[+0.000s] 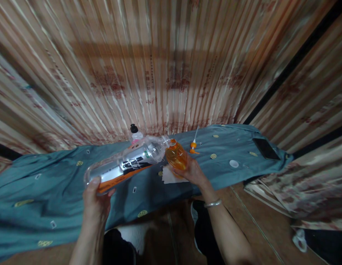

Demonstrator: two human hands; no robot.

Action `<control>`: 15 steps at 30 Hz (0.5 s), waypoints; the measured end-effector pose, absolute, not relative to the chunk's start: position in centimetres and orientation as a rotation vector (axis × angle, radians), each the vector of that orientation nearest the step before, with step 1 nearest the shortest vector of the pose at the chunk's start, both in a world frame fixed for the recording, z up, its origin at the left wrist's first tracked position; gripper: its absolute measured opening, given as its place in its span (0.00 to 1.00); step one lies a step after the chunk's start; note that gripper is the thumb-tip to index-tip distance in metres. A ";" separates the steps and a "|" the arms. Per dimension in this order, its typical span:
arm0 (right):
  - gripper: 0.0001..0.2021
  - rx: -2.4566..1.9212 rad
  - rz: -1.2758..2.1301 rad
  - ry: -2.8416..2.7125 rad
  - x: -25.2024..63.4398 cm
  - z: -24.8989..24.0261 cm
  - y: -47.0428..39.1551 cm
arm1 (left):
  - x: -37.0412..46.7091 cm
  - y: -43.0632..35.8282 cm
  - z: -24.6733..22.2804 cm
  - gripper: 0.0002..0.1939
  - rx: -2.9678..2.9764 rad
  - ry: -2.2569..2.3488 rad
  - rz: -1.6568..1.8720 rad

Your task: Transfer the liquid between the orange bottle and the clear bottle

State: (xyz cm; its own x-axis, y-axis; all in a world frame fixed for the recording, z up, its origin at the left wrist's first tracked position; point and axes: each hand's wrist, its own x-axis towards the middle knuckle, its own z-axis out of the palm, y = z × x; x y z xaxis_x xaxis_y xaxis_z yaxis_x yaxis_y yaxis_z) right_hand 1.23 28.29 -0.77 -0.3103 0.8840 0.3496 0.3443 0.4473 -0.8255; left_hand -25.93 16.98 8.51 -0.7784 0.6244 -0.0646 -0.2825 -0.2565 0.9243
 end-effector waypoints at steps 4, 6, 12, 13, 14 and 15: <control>0.39 -1.058 0.797 -1.855 1.2 -0.8 28.2 | -26.0 16.9 8.5 0.18 0.419 1.427 2.071; 0.39 -1.068 0.802 -1.855 1.2 -0.8 28.2 | -26.0 16.9 8.5 0.18 0.419 1.423 2.073; 0.38 -1.052 0.816 -1.860 1.2 -0.4 28.2 | -26.0 17.0 8.3 0.17 0.434 1.421 2.070; 0.38 -1.054 0.813 -1.858 1.2 -0.4 28.2 | -26.1 17.0 8.2 0.17 0.437 1.420 2.068; 0.39 -1.058 0.811 -1.856 1.3 -0.4 28.2 | -26.1 17.0 8.2 0.17 0.439 1.420 2.066; 0.39 -1.062 0.810 -1.855 1.3 -0.4 28.2 | -26.1 17.0 8.2 0.17 0.441 1.420 2.065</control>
State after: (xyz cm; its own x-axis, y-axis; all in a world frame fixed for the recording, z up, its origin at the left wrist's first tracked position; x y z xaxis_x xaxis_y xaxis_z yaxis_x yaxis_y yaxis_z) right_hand 1.27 28.16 -0.39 -0.2985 0.8916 0.3406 0.3566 0.4352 -0.8267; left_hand -26.14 16.98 8.18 -0.7723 0.6328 -0.0567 -0.2793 -0.2580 0.9249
